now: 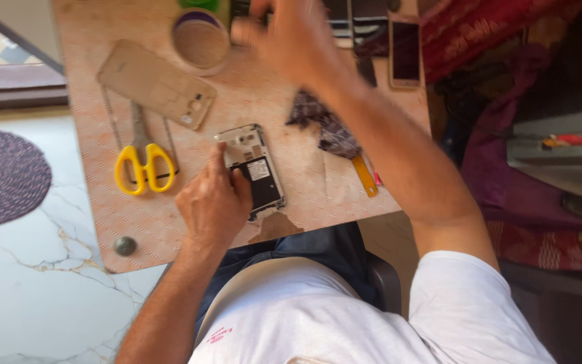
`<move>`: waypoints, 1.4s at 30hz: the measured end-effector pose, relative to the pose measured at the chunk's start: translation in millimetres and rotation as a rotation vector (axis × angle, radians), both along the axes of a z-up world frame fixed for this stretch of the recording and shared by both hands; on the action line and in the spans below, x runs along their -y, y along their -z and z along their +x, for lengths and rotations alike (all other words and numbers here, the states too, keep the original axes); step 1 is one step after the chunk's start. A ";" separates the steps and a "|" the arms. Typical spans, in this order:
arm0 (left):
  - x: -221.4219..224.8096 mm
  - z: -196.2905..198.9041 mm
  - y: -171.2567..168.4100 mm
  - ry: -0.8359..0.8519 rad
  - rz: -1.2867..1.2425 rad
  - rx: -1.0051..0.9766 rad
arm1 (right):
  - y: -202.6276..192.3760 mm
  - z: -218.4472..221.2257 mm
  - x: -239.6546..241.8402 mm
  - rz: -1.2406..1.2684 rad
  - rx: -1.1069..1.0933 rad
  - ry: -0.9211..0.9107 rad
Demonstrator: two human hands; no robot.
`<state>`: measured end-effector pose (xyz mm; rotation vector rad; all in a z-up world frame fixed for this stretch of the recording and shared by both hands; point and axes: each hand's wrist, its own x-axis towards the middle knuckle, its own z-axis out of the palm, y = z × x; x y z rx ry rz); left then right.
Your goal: The person removes the back cover and internal components of a mobile phone by hand, then places a red battery into the phone casing and secures the assembly by pressing the parts together.
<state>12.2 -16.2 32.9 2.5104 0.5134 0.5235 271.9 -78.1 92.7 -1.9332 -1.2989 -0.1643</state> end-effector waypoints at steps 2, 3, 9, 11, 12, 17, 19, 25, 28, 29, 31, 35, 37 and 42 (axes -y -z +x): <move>1.2 0.7 -0.3 -0.003 0.036 -0.011 | 0.1 -35.2 29.3 -0.183 -0.088 0.033; 2.4 1.7 -0.8 -0.004 0.054 -0.011 | 1.2 -52.6 44.0 -0.405 -0.214 0.088; 5.6 2.7 -2.7 0.001 0.045 -0.052 | 28.1 -35.6 138.4 -0.264 0.090 0.408; 5.7 2.7 -2.9 -0.004 0.015 -0.120 | 26.3 -0.4 175.9 -0.361 0.149 0.651; 5.3 2.4 -2.9 -0.009 0.002 -0.155 | 23.5 13.0 193.5 -0.485 0.185 0.763; 7.5 2.0 0.6 -0.023 0.016 -0.104 | 40.9 39.9 221.3 -0.538 0.164 0.831; 7.9 1.6 2.8 -0.028 0.023 -0.088 | 49.3 44.1 222.8 -0.546 0.129 0.817; 6.2 -2.5 8.3 -0.040 -0.036 -0.032 | 58.7 68.5 238.2 -0.344 0.110 0.760; 5.0 -5.6 6.0 -0.068 -0.126 0.085 | 40.6 68.0 262.7 -0.091 -0.243 0.696; 5.9 -7.1 3.0 -0.086 -0.156 0.146 | 31.3 58.1 272.9 0.011 -0.571 0.660; 7.4 -5.7 -6.7 -0.056 -0.196 0.238 | 15.4 30.0 284.8 0.183 -1.019 0.448; 8.1 2.6 -37.1 0.201 -0.299 0.404 | 15.2 -30.1 266.5 0.338 -1.625 -0.288; 11.2 12.9 -50.3 0.317 -0.419 0.474 | 20.3 -60.8 246.5 0.293 -1.673 -0.354; -4.7 40.5 -42.1 0.487 -1.055 0.240 | 27.3 -97.2 189.6 0.217 -1.791 -0.487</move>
